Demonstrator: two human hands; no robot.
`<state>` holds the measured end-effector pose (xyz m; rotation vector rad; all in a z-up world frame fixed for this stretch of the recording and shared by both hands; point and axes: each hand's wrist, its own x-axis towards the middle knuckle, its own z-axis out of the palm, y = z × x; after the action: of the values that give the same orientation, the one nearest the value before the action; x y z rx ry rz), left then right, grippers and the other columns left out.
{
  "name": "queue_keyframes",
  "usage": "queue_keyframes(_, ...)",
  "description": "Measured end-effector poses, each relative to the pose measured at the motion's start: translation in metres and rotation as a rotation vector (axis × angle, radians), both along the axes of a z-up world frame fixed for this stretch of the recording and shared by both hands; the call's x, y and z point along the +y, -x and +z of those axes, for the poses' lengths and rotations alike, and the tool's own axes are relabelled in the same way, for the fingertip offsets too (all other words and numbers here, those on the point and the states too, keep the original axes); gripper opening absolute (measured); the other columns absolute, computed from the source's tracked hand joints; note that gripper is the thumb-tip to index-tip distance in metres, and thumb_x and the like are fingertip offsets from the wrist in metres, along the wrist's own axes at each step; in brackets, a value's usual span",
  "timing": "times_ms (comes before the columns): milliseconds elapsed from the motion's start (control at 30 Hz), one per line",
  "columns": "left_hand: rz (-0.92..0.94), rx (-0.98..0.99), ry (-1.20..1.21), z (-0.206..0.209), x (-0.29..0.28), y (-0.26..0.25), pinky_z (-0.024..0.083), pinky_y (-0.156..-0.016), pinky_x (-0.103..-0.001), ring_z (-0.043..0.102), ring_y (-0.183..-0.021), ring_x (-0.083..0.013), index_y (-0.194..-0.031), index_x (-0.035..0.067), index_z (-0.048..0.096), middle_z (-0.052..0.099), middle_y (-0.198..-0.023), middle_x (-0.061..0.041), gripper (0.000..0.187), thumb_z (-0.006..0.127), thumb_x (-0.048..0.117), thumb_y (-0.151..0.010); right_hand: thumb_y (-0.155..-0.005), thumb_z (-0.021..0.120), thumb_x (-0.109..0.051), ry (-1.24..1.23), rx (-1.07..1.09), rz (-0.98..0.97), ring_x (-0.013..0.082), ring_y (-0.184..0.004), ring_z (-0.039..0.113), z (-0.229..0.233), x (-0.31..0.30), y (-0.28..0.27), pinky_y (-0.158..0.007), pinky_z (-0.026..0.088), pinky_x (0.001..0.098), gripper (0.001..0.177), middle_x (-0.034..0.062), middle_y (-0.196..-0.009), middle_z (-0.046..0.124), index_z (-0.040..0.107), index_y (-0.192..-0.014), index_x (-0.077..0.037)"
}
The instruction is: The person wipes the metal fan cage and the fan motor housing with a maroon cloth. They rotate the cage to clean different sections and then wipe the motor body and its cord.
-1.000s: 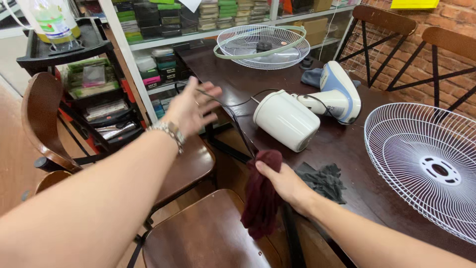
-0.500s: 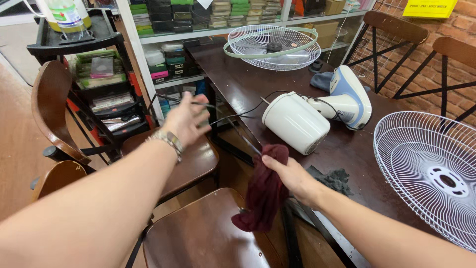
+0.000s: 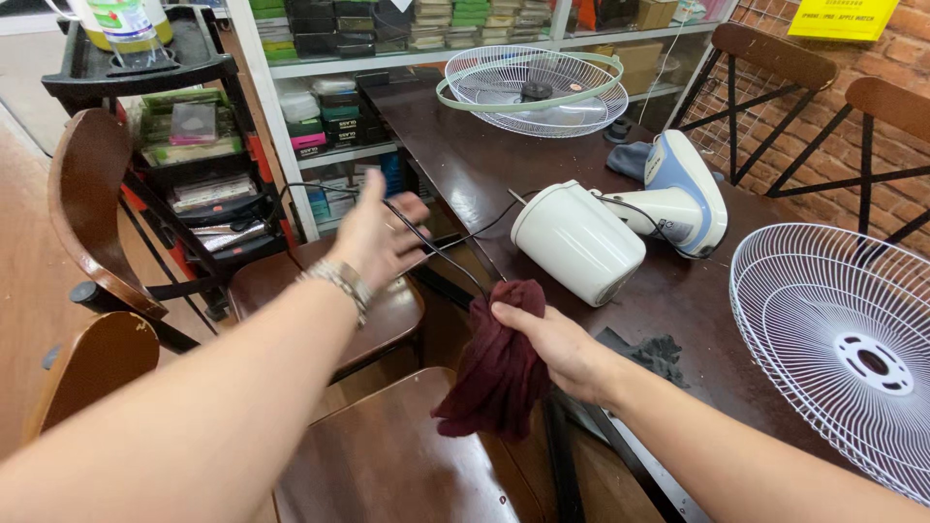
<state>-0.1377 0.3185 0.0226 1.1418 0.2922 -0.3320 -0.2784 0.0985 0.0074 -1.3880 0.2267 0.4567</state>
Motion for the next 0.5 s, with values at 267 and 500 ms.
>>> queue_keyframes(267,-0.127,-0.046,-0.041,-0.021,-0.022,0.011,0.058,-0.089,-0.040,0.073,-0.102,-0.0246,-0.109,0.003,0.060,0.076,-0.114,-0.017,0.047,0.030,0.040,-0.108,-0.099,0.059,-0.029,0.186,-0.107,0.111,0.0167,-0.099,0.068,-0.025,-0.004,-0.005,-0.089,0.056,0.0356,0.035,0.0072,-0.109,0.072,0.066,-0.120,-0.003)
queue_keyframes(500,0.021,-0.049,-0.121,-0.039,0.017,-0.009,0.052,-0.065,-0.037,0.049,-0.059,-0.0159,-0.103,0.006,0.064,0.058,-0.073,-0.005,0.049,0.031,0.041,-0.111,-0.098,0.056,-0.024,-0.159,0.072,-0.475,0.0261,-0.110,0.068,-0.052,-0.015,0.000,-0.097,0.053,0.0438,0.034,0.0095,-0.121,0.072,0.061,-0.125,-0.004)
